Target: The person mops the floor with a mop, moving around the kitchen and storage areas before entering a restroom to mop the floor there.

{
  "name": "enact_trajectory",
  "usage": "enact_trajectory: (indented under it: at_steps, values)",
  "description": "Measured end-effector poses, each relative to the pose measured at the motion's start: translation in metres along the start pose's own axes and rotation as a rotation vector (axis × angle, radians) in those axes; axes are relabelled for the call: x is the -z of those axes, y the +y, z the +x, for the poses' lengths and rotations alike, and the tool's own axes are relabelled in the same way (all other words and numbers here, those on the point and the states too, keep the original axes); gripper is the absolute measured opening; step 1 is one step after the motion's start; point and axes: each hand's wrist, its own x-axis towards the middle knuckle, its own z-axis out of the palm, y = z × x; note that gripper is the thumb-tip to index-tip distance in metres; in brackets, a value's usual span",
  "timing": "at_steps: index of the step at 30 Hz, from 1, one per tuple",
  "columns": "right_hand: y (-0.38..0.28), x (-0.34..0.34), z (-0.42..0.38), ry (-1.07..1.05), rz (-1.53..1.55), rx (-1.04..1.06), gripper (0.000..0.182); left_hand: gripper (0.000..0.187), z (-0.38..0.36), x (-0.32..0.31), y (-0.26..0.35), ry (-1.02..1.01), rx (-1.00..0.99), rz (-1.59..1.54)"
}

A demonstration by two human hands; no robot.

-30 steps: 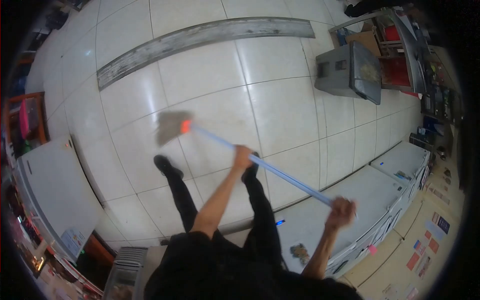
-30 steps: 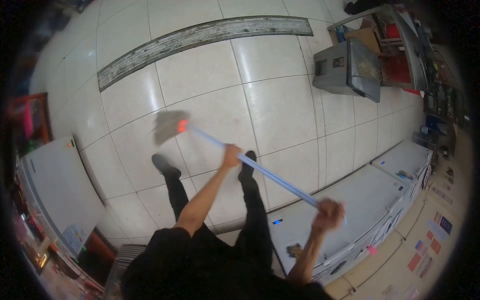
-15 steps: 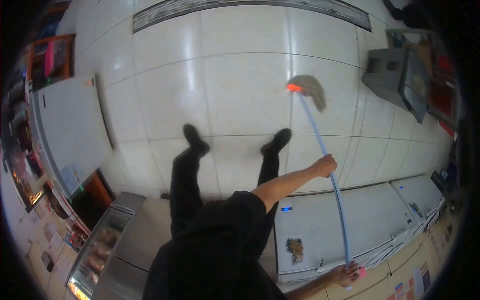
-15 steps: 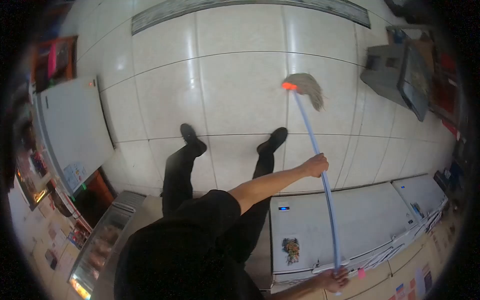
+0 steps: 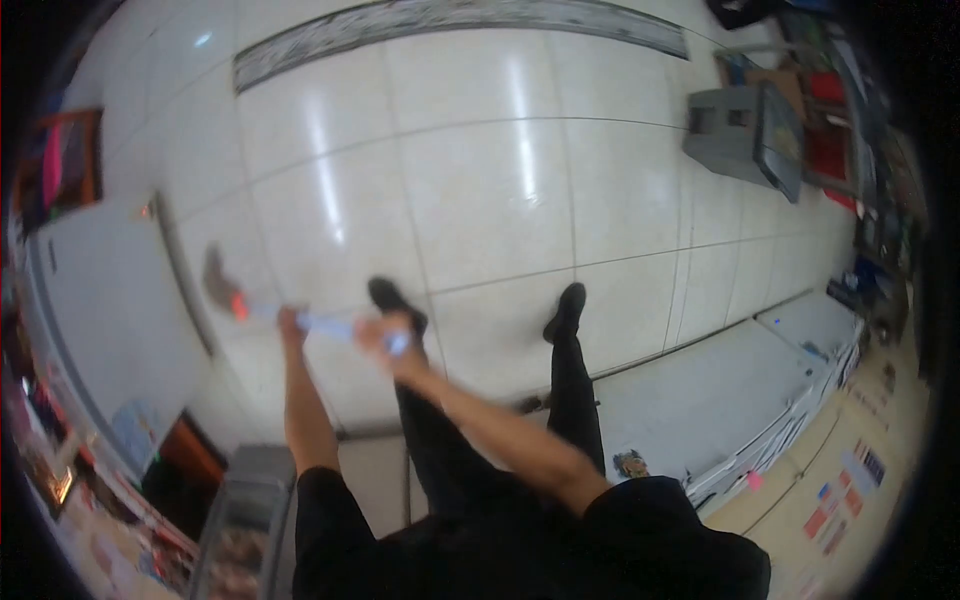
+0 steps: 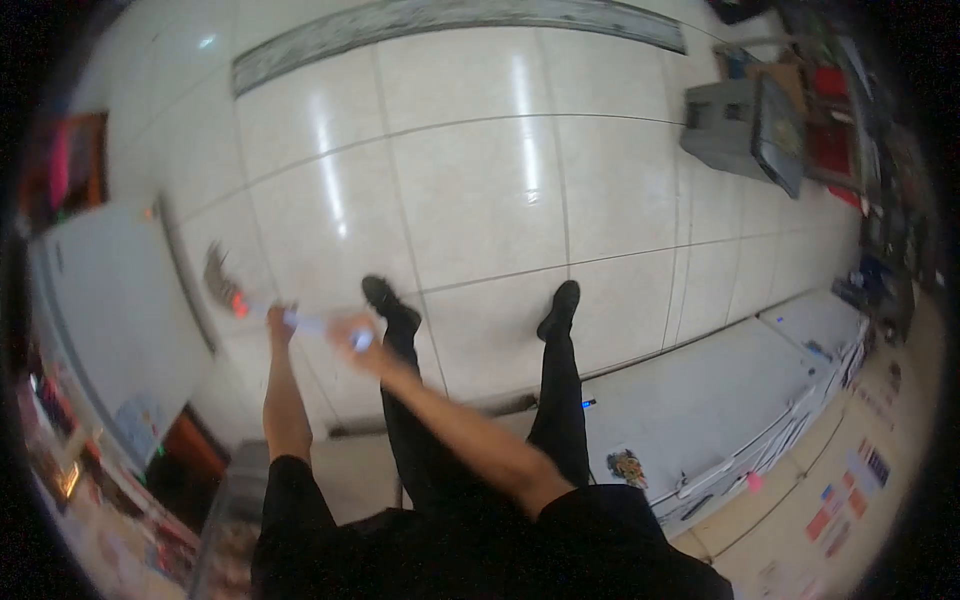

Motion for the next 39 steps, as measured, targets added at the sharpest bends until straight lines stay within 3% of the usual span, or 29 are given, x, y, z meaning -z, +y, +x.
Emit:
enact_trajectory:
  at_steps: [2, 4, 5, 6, 8, 9, 11, 12, 13, 15, 16, 18, 21, 22, 24, 25, 26, 27, 29, 31, 33, 34, 35, 37, 38, 39]
  values:
    - [0.039, 0.021, -0.026, -0.101, 0.376, -0.148, 0.018, 0.02, 0.014, -0.089, -0.022, 0.465, 0.173, -1.046]
    - [0.014, 0.111, -0.028, 0.17, 0.435, 0.041, 0.024, 0.029, 0.014, -0.069, 0.091, 0.521, -0.063, -0.397]
    - [0.004, 0.179, -0.029, 0.213, 0.419, 0.019, 0.028, 0.034, 0.02, -0.074, 0.17, 0.581, -0.067, -0.464]
    - [-0.022, 0.257, -0.037, 0.266, 0.372, 0.015, 0.032, 0.038, 0.034, -0.103, 0.247, 0.456, 0.098, -0.917]
    - [-0.11, 0.42, -0.066, 0.399, 0.227, 0.055, 0.04, 0.033, 0.05, -0.073, 0.468, 0.379, -0.065, -0.969]
    - [-0.174, 0.478, -0.089, 0.654, 0.182, -0.025, 0.041, 0.026, 0.055, -0.069, 0.584, 0.454, -0.082, -0.824]
    - [-0.276, 0.585, -0.157, 0.873, -0.171, 0.115, 0.042, 0.022, 0.022, 0.037, 0.792, 0.482, -0.305, -1.032]
    - [-0.32, 0.615, -0.191, 0.915, -0.047, 0.167, 0.041, 0.023, 0.01, 0.021, 0.863, 0.24, -0.386, -1.021]
    - [-0.355, 0.63, -0.217, 1.101, -0.061, 0.173, 0.041, 0.024, -0.005, 0.007, 0.938, 0.395, -0.504, -1.174]
    - [-0.384, 0.659, -0.269, 1.358, -0.061, 0.2, 0.041, 0.019, -0.024, 0.042, 1.047, -0.31, -0.736, -0.62]
    - [-0.382, 0.675, -0.286, 1.354, -0.05, 0.198, 0.041, 0.016, -0.03, 0.038, 1.089, -0.429, -0.882, -0.559]
    - [-0.355, 0.69, -0.306, 1.736, -0.016, 0.396, 0.041, 0.014, -0.044, 0.01, 1.145, -0.436, -0.94, -0.559]
    - [-0.323, 0.741, -0.349, 1.891, 0.017, 0.454, 0.041, 0.012, -0.056, 0.005, 1.185, -0.447, -0.964, -0.501]
    - [-0.319, 0.751, -0.361, 1.896, 0.011, 0.423, 0.041, 0.012, -0.061, 0.002, 1.181, -0.471, -0.948, -0.498]
    - [-0.333, 0.744, -0.376, 1.556, 0.0, 0.374, 0.042, 0.014, -0.084, 0.0, 1.152, -0.34, -0.876, -0.628]
    - [-0.334, 0.74, -0.377, 1.556, 0.009, 0.345, 0.042, 0.015, -0.09, 0.017, 1.122, -0.399, -0.858, -0.599]
    - [-0.34, 0.734, -0.377, 1.398, 0.049, 0.306, 0.041, 0.015, -0.102, 0.018, 1.086, -0.412, -0.84, -0.598]
    - [-0.343, 0.721, -0.37, 1.23, 0.089, 0.282, 0.041, 0.015, -0.11, 0.021, 1.052, -0.298, -0.716, -0.683]
    - [-0.328, 0.682, -0.337, 1.144, 0.116, 0.249, 0.04, 0.017, -0.103, 0.021, 0.97, -0.111, -0.511, -0.812]
    - [-0.304, 0.625, -0.285, 0.964, 0.138, 0.17, 0.04, 0.02, -0.087, 0.032, 0.864, -0.008, -0.369, -0.819]
    - [-0.259, 0.56, -0.225, 0.66, 0.133, 0.162, 0.039, 0.021, -0.066, 0.023, 0.744, -0.085, -0.204, -0.803]
    - [-0.223, 0.527, -0.203, 0.684, 0.095, 0.085, 0.038, 0.021, -0.063, 0.017, 0.677, 0.231, -0.117, -0.937]
    - [-0.2, 0.473, -0.17, 0.372, 0.16, 0.088, 0.037, 0.021, -0.055, -0.019, 0.605, 0.407, -0.002, -0.972]
    - [-0.115, 0.355, -0.143, 0.16, 0.309, -0.052, 0.032, 0.023, -0.053, 0.024, 0.445, 0.04, -0.072, -0.512]
    - [-0.074, 0.286, -0.13, 0.091, 0.311, -0.061, 0.029, 0.021, -0.067, 0.012, 0.381, 0.622, -0.1, -0.561]
    - [-0.059, 0.225, -0.126, 0.077, 0.156, -0.05, 0.029, 0.018, -0.074, 0.013, 0.315, 0.735, -0.241, -0.502]
